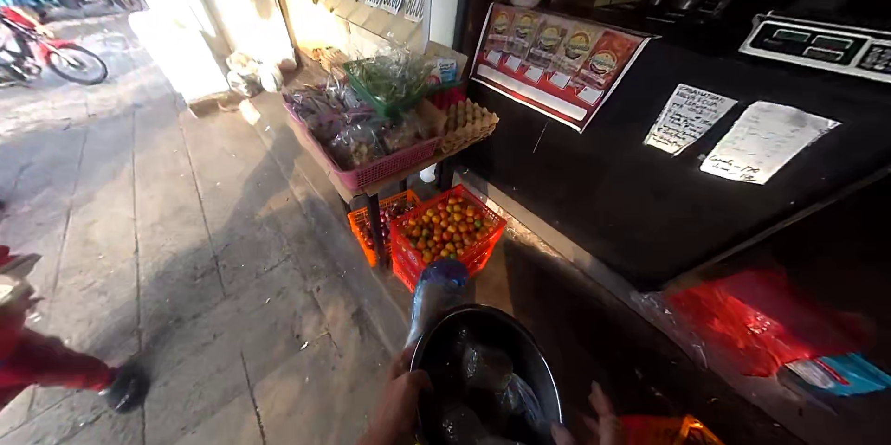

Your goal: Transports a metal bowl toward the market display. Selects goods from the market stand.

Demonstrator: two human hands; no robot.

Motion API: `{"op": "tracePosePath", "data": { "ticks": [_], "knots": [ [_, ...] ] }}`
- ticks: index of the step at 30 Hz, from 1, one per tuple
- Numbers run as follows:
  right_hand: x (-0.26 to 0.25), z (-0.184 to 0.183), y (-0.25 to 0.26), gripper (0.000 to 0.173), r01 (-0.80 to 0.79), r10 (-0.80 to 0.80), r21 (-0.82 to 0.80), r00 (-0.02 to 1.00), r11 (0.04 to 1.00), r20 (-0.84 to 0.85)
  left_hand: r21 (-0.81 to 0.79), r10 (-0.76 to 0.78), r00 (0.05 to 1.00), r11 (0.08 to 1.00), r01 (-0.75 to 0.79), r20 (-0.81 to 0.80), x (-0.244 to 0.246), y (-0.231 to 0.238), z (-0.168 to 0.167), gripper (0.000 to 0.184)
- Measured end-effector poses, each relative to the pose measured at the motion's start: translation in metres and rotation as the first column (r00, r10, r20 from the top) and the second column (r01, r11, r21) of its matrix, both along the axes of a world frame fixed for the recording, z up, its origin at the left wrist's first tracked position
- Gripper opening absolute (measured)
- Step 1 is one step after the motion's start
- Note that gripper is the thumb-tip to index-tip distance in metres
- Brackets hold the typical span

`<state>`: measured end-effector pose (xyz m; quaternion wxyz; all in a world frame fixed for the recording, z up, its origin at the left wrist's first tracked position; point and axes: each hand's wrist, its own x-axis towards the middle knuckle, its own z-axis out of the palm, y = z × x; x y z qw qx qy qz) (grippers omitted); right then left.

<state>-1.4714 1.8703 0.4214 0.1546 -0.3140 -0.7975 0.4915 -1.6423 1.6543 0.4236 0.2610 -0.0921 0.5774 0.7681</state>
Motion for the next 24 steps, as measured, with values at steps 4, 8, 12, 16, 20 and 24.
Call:
{"op": "tracePosePath", "data": {
  "ticks": [4, 8, 12, 16, 20, 24],
  "knots": [
    [-0.076, 0.029, 0.050, 0.067, -0.312, 0.335, 0.429, 0.942, 0.848, 0.023, 0.005, -0.103, 0.995, 0.995, 0.103, 0.012, -0.061, 0.063, 0.008, 0.061],
    [-0.152, 0.024, 0.103, 0.074, -0.623, 0.531, 0.365, 0.782, 0.692, 0.326, 0.000, -0.099, 0.993, 0.995, 0.099, 0.064, -0.105, 0.126, 0.015, 0.062],
    [-0.216, 0.013, 0.170, 0.073, -0.669, 0.587, 0.361, 0.744, 0.650, 0.320, -0.031, -0.008, 0.999, 0.999, 0.009, 0.047, -0.142, 0.181, 0.024, 0.061],
    [-0.277, 0.022, 0.230, 0.088, -0.719, 0.661, 0.245, 0.694, 0.650, 0.286, -0.114, 0.131, 0.988, 0.986, -0.122, 0.081, -0.164, 0.225, 0.062, 0.063],
    [-0.336, 0.045, 0.268, 0.082, -0.805, 0.748, 0.157, 0.591, 0.572, 0.301, -0.144, 0.254, 0.965, 0.960, -0.242, 0.072, -0.179, 0.251, 0.093, 0.060],
    [-0.385, 0.056, 0.283, 0.077, -0.856, 0.802, 0.176, 0.517, 0.486, 0.299, -0.144, 0.384, 0.919, 0.918, -0.370, 0.086, -0.194, 0.269, 0.104, 0.059]
  ]
}}
